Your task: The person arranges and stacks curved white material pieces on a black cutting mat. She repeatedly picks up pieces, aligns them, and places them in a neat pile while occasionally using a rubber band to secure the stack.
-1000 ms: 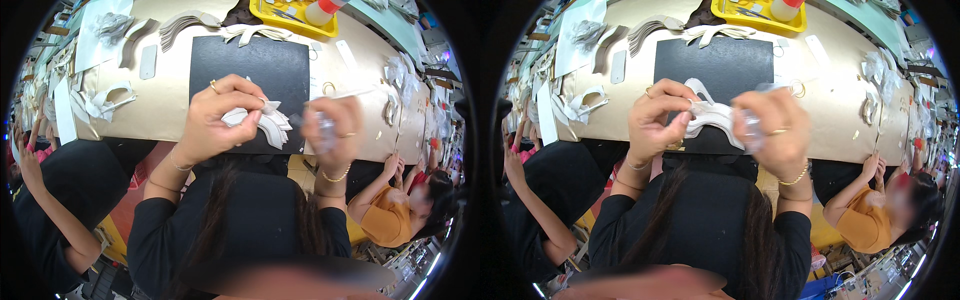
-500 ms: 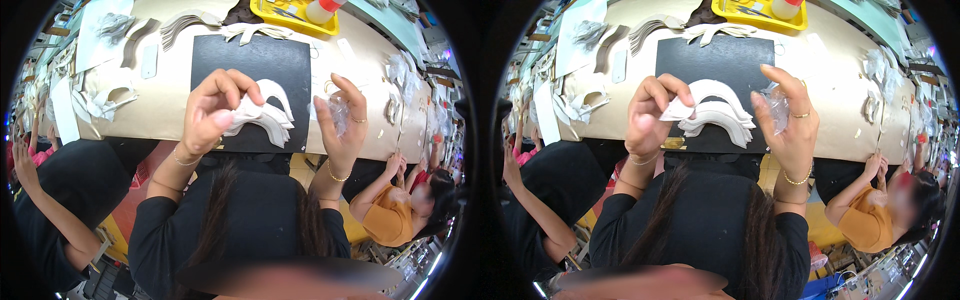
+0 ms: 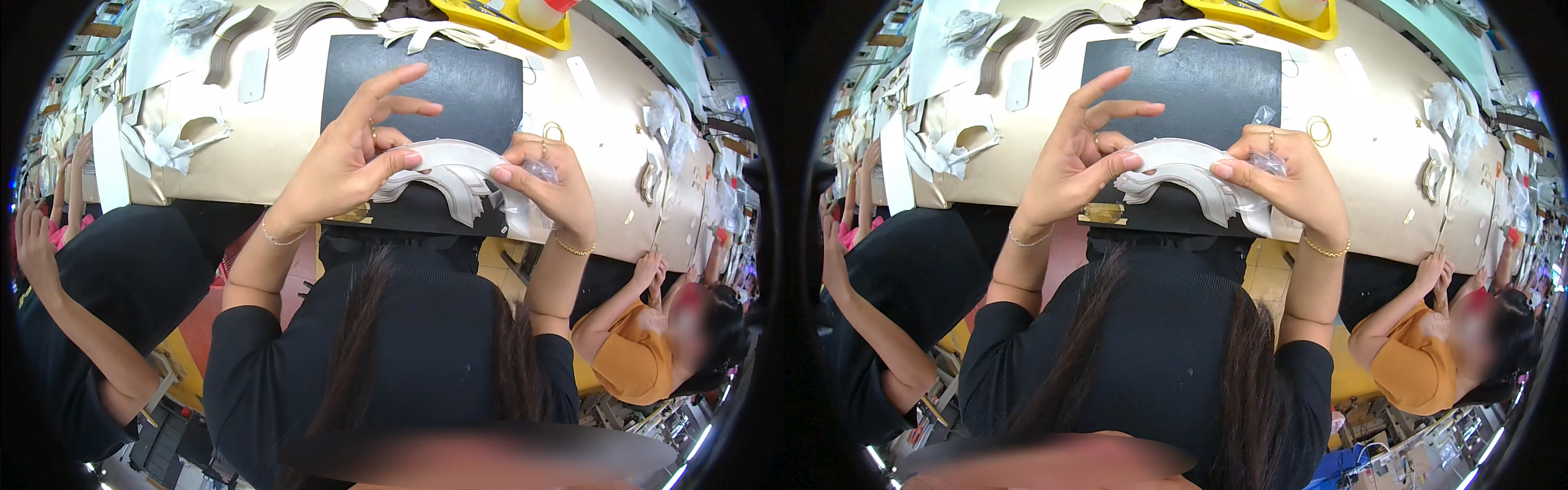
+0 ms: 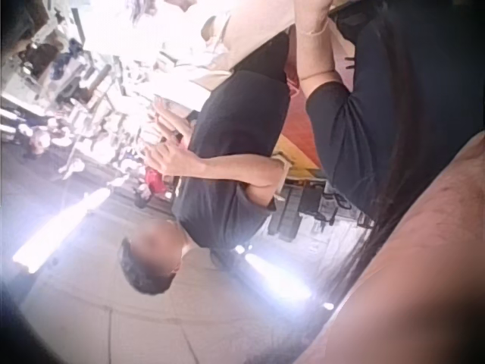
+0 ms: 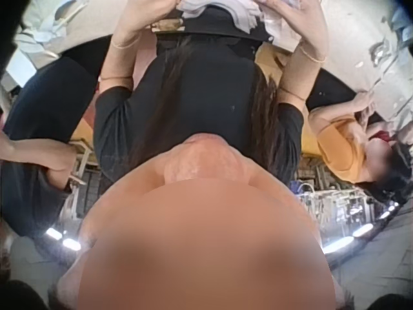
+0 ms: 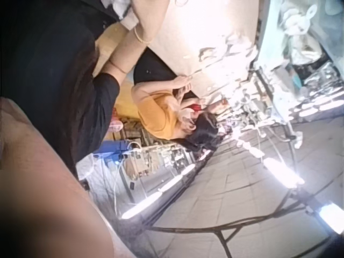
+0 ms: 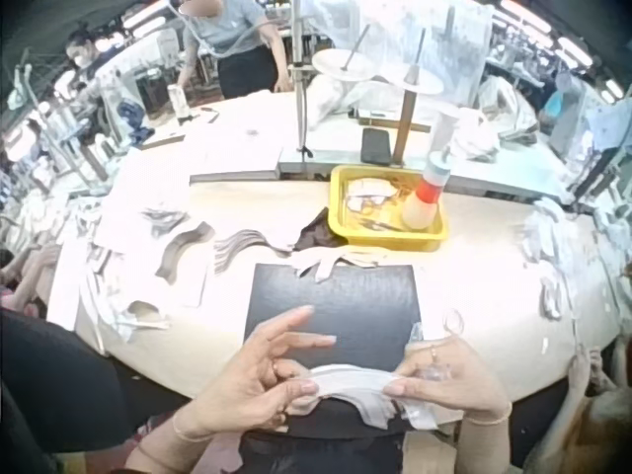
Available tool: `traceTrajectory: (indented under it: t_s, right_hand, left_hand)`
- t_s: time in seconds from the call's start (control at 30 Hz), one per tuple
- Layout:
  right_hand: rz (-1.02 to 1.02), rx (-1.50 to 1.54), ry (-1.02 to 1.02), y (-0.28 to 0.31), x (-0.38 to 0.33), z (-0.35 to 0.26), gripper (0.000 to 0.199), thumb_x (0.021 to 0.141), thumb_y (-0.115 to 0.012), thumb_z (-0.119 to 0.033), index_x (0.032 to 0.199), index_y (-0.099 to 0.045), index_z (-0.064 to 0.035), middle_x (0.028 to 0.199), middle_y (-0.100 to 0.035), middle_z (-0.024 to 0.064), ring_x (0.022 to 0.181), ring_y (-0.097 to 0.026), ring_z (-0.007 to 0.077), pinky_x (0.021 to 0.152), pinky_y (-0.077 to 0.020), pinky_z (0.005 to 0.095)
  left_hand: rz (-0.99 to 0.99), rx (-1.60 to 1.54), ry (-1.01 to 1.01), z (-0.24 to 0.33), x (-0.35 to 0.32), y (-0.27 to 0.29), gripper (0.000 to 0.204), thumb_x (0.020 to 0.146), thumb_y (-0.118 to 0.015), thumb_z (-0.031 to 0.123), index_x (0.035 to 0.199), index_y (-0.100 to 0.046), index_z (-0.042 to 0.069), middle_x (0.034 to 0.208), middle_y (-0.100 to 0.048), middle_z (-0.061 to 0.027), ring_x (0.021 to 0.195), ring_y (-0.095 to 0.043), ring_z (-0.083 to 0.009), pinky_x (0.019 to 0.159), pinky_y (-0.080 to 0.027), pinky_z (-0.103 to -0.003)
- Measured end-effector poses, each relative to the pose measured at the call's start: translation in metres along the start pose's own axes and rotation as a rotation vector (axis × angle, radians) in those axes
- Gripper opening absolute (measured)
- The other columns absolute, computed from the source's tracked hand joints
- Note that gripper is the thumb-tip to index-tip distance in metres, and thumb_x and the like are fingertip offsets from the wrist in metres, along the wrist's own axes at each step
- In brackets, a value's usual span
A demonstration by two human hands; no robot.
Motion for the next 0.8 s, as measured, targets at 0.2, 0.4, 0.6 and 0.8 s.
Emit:
traceTrajectory:
  t_s: [0.2,0.4,0.6,0.8]
  right_hand:
    - [0.031,0.011,-0.351,-0.034,-0.012,0.046,0.024,0.088,-0.076,-0.023,0.085,-0.069,-0.0001,0.068,-0.055,-0.0017,0.063,-0.047,0.006,0.057,-0.0381,0.0244]
    - [0.393,-0.221,-0.374,-0.038,-0.033,0.072,0.025,0.087,-0.077,-0.026,0.088,-0.068,-0.0025,0.066,-0.058,-0.0035,0.062,-0.049,0.0058,0.057,-0.0415,0.023]
    - [0.749,-0.036,-0.169,0.0,-0.051,0.047,0.032,0.095,-0.069,-0.033,0.084,-0.064,-0.0034,0.068,-0.06,-0.0023,0.061,-0.047,0.0048,0.056,-0.038,0.0224]
    - [0.364,0.578,0.233,-0.076,-0.006,0.002,0.091,0.069,-0.037,-0.097,0.078,-0.05,-0.007,0.069,-0.044,-0.0006,0.062,-0.038,0.0092,0.054,-0.0308,0.0244]
  left_hand:
    - [0.176,0.113,0.173,-0.037,-0.028,0.001,0.061,0.091,-0.061,-0.008,0.145,-0.036,0.002,0.118,-0.059,-0.0185,0.09,-0.069,-0.0159,0.073,-0.057,-0.024]
    - [0.235,0.367,0.484,-0.074,-0.041,0.002,0.054,0.09,-0.069,0.002,0.139,-0.048,0.005,0.099,-0.057,-0.0087,0.084,-0.067,-0.0138,0.071,-0.056,-0.026]
    - [0.318,1.002,0.155,-0.065,-0.038,0.01,0.059,0.081,-0.081,0.031,0.13,-0.057,0.008,0.103,-0.056,-0.0101,0.092,-0.062,-0.0256,0.076,-0.051,-0.038]
    - [0.186,-0.365,-0.02,-0.059,-0.028,-0.039,0.071,0.097,-0.057,0.05,0.149,-0.039,0.005,0.136,-0.051,-0.0114,0.126,-0.051,-0.02,0.109,-0.038,-0.039]
Point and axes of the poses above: each hand's wrist, its own x-axis towards the middle knuckle, its own y-axis out of the back of the hand, z = x × y, the point moved 2 cm from there along x, towards the middle knuckle
